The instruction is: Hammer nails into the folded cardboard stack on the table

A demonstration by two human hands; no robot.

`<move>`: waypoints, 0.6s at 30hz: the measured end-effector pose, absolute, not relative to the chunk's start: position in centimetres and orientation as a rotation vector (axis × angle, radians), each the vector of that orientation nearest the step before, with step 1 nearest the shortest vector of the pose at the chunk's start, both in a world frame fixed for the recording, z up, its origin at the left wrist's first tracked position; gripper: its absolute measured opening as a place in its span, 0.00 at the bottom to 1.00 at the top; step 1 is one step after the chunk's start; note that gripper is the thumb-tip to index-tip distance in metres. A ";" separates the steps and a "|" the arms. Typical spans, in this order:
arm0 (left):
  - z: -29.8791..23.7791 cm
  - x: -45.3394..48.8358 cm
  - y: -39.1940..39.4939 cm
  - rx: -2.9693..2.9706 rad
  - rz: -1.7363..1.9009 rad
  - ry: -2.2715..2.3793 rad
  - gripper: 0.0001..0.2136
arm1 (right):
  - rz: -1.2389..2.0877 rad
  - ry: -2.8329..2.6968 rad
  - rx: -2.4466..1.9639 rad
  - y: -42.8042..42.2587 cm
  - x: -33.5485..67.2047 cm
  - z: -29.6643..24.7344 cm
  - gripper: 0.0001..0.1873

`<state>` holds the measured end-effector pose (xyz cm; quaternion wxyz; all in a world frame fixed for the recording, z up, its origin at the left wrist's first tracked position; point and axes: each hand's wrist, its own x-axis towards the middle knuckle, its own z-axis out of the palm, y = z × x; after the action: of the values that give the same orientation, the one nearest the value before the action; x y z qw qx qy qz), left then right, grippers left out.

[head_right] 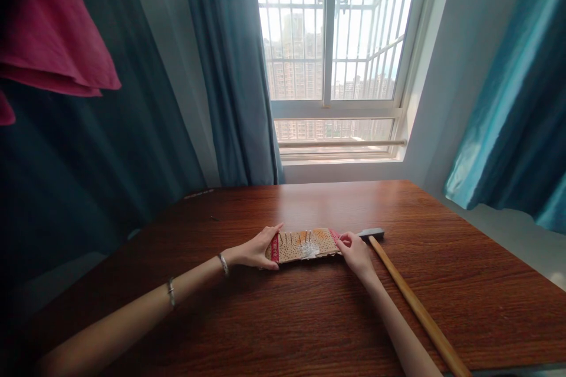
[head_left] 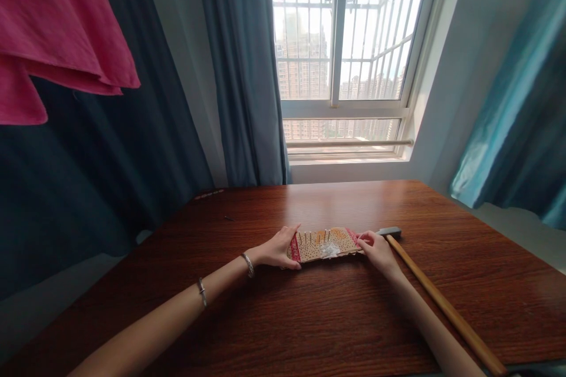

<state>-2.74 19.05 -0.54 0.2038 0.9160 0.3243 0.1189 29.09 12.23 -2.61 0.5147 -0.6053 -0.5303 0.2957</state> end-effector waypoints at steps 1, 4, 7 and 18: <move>-0.5 -2.8 19.0 2.556 0.334 0.905 0.54 | 0.703 -1.284 -1.464 12.1 29.1 -2.4 0.07; -0.4 -2.8 19.0 2.544 0.339 0.917 0.54 | 0.619 -1.321 -1.502 11.5 28.8 -1.6 0.07; -0.5 -3.0 19.1 2.518 0.351 0.925 0.55 | 0.506 -1.356 -1.477 11.0 28.0 -0.4 0.09; 0.9 -4.0 20.4 2.292 0.525 0.896 0.32 | 0.548 -1.806 -1.210 15.1 21.4 3.3 0.06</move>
<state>-4.02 20.36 0.94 0.3078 0.8666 0.3389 0.1985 21.38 15.13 3.26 0.4349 -0.4859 -0.7254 0.2202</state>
